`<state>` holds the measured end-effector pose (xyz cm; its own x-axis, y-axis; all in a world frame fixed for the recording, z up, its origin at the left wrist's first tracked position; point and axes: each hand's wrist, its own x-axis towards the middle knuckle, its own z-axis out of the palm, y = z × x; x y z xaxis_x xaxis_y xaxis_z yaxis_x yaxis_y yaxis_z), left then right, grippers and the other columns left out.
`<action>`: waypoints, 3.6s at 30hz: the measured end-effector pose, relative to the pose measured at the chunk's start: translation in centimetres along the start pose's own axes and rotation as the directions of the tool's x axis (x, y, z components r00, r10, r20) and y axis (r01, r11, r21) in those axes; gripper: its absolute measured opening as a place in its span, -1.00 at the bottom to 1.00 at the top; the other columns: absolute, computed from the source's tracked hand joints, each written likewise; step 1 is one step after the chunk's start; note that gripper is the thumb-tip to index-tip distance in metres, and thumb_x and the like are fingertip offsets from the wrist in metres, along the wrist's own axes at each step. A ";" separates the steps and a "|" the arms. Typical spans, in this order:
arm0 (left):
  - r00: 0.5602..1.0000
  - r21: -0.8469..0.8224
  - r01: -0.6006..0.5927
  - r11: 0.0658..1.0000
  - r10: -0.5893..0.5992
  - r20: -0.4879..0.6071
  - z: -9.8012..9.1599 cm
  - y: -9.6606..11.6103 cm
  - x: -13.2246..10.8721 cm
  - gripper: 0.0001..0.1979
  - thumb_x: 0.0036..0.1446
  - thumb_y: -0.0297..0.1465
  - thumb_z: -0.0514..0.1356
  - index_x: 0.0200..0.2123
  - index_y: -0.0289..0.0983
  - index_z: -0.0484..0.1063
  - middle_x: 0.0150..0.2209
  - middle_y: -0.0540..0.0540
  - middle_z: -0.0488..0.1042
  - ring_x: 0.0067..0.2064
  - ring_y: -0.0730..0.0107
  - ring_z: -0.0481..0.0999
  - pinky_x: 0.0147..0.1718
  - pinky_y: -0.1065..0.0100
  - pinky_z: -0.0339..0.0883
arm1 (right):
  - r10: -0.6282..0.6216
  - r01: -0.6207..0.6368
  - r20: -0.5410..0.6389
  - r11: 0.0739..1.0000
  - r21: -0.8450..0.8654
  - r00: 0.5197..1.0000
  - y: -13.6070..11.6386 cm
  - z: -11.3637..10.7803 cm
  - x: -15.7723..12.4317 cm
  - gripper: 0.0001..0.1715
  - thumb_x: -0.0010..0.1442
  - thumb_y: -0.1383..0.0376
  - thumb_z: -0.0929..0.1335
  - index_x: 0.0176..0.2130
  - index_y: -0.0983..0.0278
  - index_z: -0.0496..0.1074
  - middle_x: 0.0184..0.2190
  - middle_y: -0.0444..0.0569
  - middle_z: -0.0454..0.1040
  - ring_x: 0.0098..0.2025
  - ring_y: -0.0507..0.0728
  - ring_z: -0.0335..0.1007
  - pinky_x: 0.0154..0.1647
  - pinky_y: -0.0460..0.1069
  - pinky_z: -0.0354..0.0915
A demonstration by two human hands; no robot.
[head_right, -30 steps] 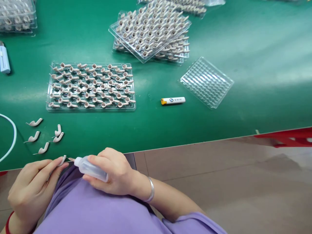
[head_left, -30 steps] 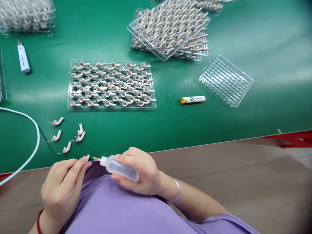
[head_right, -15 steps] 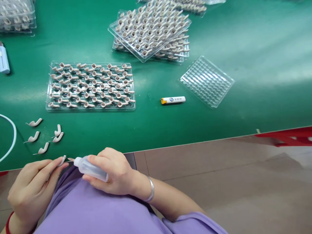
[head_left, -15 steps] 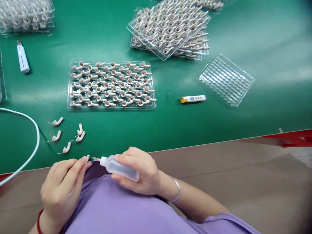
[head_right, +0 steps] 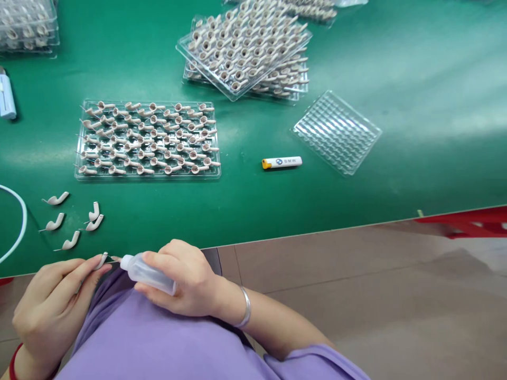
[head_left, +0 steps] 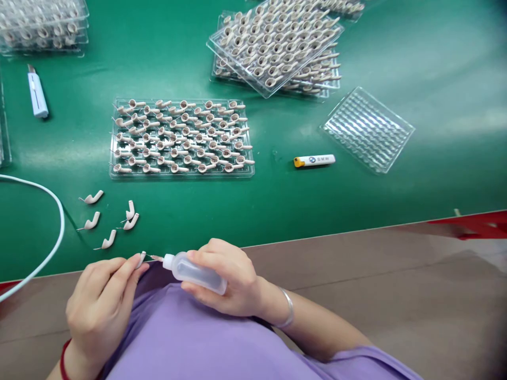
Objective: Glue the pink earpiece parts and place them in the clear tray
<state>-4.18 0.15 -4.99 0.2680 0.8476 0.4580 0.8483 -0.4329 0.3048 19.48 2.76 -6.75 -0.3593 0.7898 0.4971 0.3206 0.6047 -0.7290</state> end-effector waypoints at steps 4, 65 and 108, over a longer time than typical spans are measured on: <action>1.000 0.004 0.011 1.000 -0.011 0.009 0.0 0.0 -0.1 -0.58 0.02 -0.55 0.37 -0.03 -0.15 0.52 -0.32 -0.04 0.56 -0.36 0.35 0.51 -0.31 0.27 0.43 | -0.002 0.002 0.002 1.000 -0.008 1.000 -0.1 0.0 0.2 -0.51 0.20 0.25 0.37 0.11 0.24 0.26 -0.42 -0.06 0.48 -0.48 0.07 0.36 -0.48 -0.04 0.35; 0.142 -0.375 0.860 -0.346 -0.543 0.827 2.0 3.4 1.3 -0.67 -0.38 -0.24 0.52 -0.45 -0.25 0.67 -0.52 -0.11 0.60 -0.46 0.39 0.48 -0.53 0.54 0.34 | -0.095 0.056 -0.162 0.972 -0.229 0.982 -0.2 4.2 -1.1 -0.82 0.16 0.48 0.28 -0.24 0.23 0.30 -0.34 -0.07 0.41 -0.33 0.05 0.34 -0.24 0.02 0.28; 0.982 0.164 0.140 0.976 -0.159 0.106 -0.3 -4.1 10.2 -0.80 0.23 -0.28 0.17 -0.29 -0.21 0.58 -0.31 -0.09 0.59 -0.31 0.25 0.56 -0.42 0.30 0.29 | 0.267 -0.227 -0.253 0.958 0.176 0.930 0.8 0.0 1.1 -0.58 0.09 0.28 0.49 -0.13 0.17 0.26 -0.30 -0.11 0.35 -0.36 0.05 0.35 -0.38 -0.04 0.36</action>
<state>-5.06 10.43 -1.31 0.1769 0.9333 0.3124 0.9409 -0.2535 0.2247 19.35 4.10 -6.82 -0.0271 0.9217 0.3869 0.2344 0.3821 -0.8939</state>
